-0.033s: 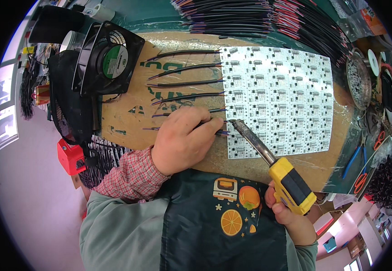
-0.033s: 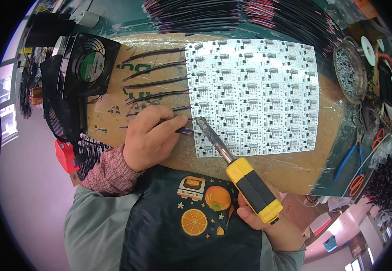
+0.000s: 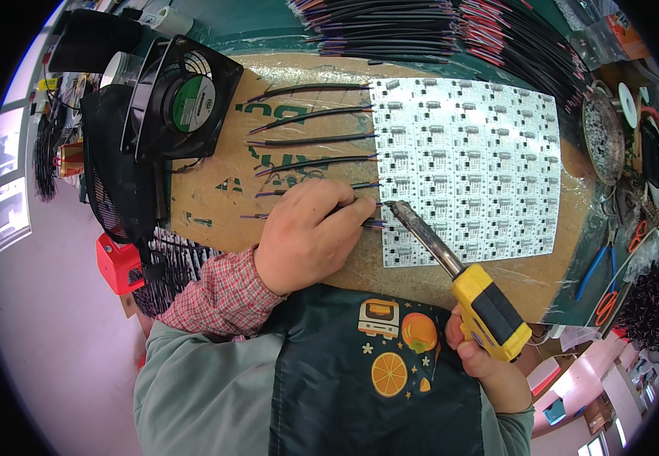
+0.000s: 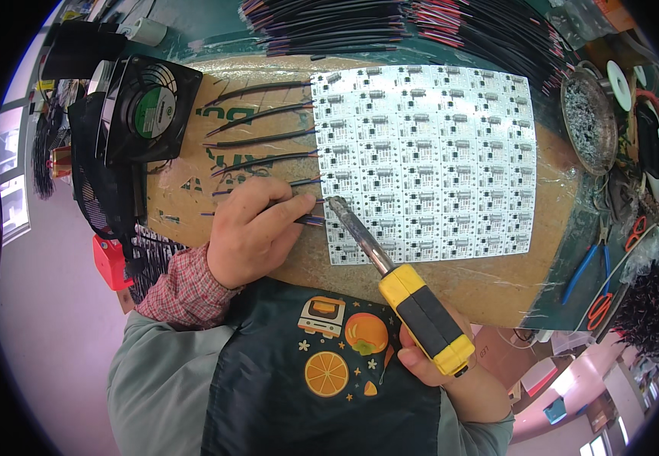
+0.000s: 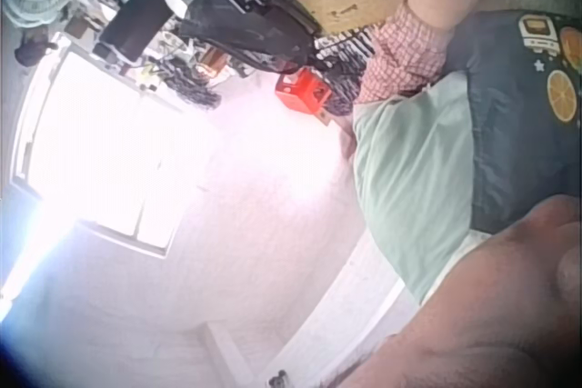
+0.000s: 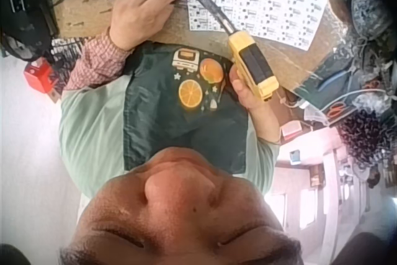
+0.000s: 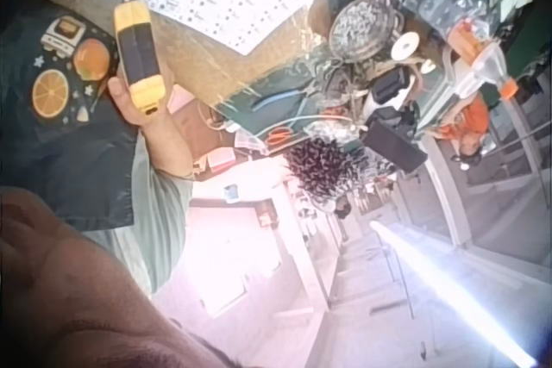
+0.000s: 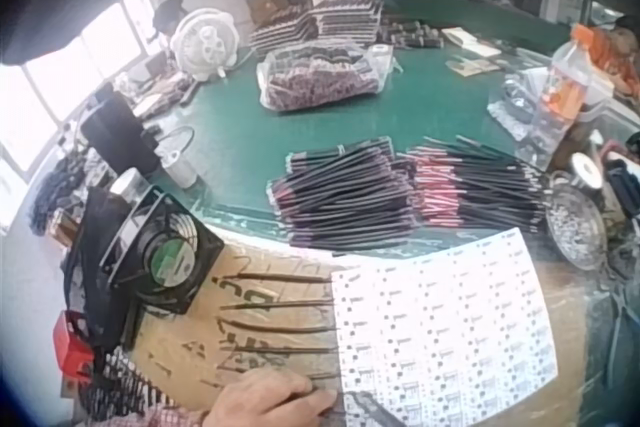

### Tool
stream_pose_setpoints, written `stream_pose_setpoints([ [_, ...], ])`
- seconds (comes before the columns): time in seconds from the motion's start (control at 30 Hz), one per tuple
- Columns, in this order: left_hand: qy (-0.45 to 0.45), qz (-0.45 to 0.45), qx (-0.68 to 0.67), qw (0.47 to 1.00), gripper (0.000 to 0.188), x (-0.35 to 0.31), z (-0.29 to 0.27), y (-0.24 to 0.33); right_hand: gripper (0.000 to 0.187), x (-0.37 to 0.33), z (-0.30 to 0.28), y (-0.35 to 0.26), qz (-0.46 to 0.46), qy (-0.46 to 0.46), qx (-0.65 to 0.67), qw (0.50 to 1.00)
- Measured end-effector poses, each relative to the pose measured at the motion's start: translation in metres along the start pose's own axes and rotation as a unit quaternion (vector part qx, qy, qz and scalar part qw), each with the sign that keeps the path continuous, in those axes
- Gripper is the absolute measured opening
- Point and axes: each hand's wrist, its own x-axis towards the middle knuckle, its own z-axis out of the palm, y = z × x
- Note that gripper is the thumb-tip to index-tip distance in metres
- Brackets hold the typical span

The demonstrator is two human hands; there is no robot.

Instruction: The person unwraps a circuit board panel from bubble wrap, lays out wires along the board, and solders the wires to the circuit board using a soldering iron.

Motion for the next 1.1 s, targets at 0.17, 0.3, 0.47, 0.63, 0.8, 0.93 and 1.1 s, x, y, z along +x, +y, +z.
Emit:
stream_pose_setpoints([
  [0.17, -0.006, 0.000, 0.002, 1.000, 0.042, 0.0005, -0.0001, -0.0003, 0.029, 0.0007, -0.0008, -0.0006, 0.004, -0.015, -0.040, 0.999],
  [0.3, -0.012, -0.006, 0.002, 1.000, 0.042, 0.0005, -0.0011, 0.0005, 0.028, -0.0004, 0.0016, -0.0019, 0.002, 0.007, 0.008, 1.000],
  [0.47, -0.015, -0.014, -0.002, 1.000, 0.039, 0.0011, -0.0012, 0.0010, 0.027, -0.0020, -0.0008, -0.0027, -0.017, 0.008, 0.013, 1.000],
  [0.63, -0.019, -0.023, -0.033, 0.999, 0.035, 0.0045, -0.0026, -0.0029, 0.028, -0.0043, -0.0012, -0.0017, -0.018, 0.012, 0.025, 0.999],
  [0.8, -0.045, -0.016, -0.053, 0.997, 0.034, 0.0067, -0.0048, -0.0070, 0.030, -0.0044, -0.0026, -0.0025, -0.010, -0.005, 0.019, 1.000],
  [0.93, -0.039, -0.002, -0.052, 0.998, 0.034, 0.0068, -0.0055, -0.0078, 0.032, -0.0037, -0.0037, -0.0033, 0.008, -0.016, 0.021, 1.000],
  [1.1, -0.053, -0.006, -0.049, 0.997, 0.034, 0.0067, -0.0056, -0.0084, 0.034, -0.0028, -0.0033, -0.0016, 0.013, -0.024, 0.012, 1.000],
])
